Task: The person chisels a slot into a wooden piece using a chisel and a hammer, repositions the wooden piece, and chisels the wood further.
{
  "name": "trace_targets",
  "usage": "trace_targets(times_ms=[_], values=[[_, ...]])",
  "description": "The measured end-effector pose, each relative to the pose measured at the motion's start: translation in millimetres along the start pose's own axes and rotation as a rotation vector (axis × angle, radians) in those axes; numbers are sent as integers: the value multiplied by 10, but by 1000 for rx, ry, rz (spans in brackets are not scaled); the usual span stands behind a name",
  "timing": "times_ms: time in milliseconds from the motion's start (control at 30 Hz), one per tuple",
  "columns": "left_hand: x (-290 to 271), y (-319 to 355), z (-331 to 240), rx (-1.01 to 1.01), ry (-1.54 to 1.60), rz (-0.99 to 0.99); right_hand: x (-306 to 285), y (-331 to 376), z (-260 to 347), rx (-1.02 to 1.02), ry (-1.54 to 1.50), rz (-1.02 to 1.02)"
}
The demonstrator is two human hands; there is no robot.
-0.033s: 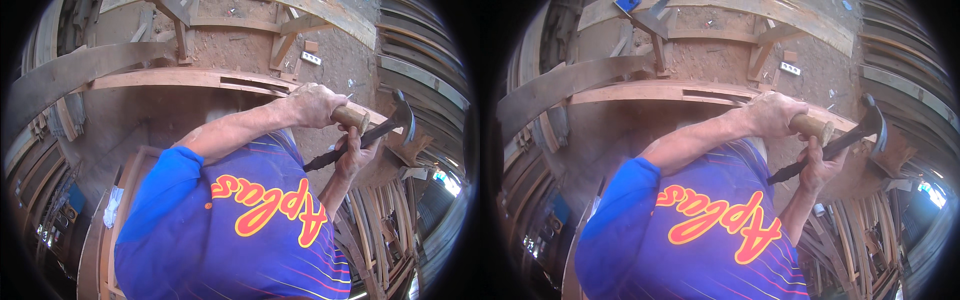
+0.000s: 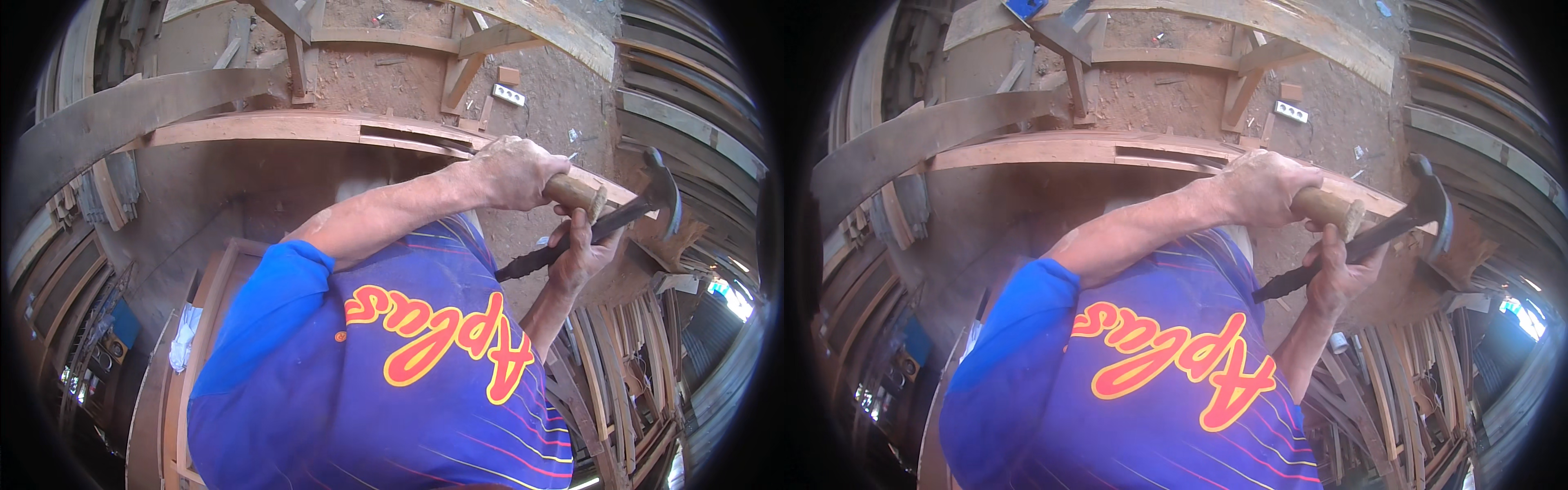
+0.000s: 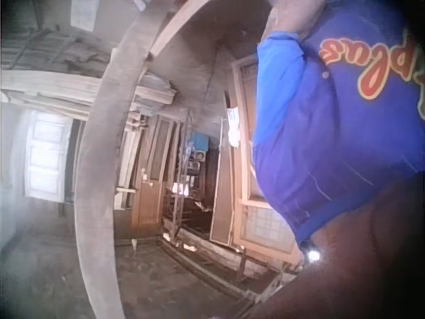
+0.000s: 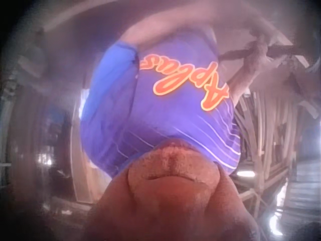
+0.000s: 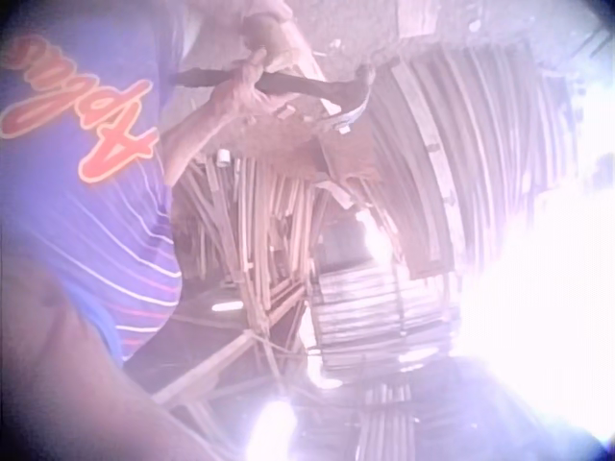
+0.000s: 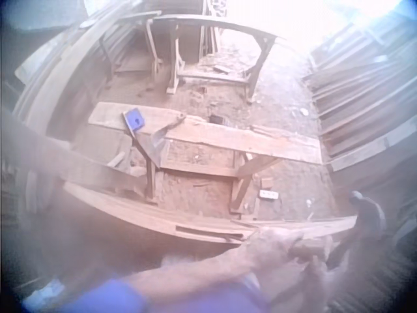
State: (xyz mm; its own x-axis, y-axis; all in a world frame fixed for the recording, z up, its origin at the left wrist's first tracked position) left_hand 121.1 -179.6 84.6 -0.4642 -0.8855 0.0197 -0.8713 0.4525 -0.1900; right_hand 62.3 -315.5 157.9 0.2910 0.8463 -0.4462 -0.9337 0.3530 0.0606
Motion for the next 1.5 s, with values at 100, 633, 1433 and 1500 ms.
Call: trace_targets(times_ms=[100,633,1433,1500], values=[[25,-45,-42,-19,38,8,-118,-51,-67,-27,20,49],[57,-178,255,-376,-84,167,38,-232,-379,127,24,9],[-40,300,-101,-13,-186,-184,2170,-3272,-1637,-910,1116,457],[-31,300,-71,-26,-182,-227,2236,-3210,-1635,-933,1148,462]])
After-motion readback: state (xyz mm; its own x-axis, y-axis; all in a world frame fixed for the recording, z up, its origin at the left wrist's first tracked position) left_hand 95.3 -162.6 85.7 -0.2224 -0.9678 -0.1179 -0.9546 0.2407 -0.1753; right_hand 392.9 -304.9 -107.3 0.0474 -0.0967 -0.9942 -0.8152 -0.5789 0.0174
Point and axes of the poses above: each hand's wrist, its own y-axis away from the middle knuckle, its own x-axis out of the palm, z = x × y, the point moved 7 cm from there along -y, towards the middle knuckle, and after that the axes turned 14 degrees about y, right-handed, at the moved point
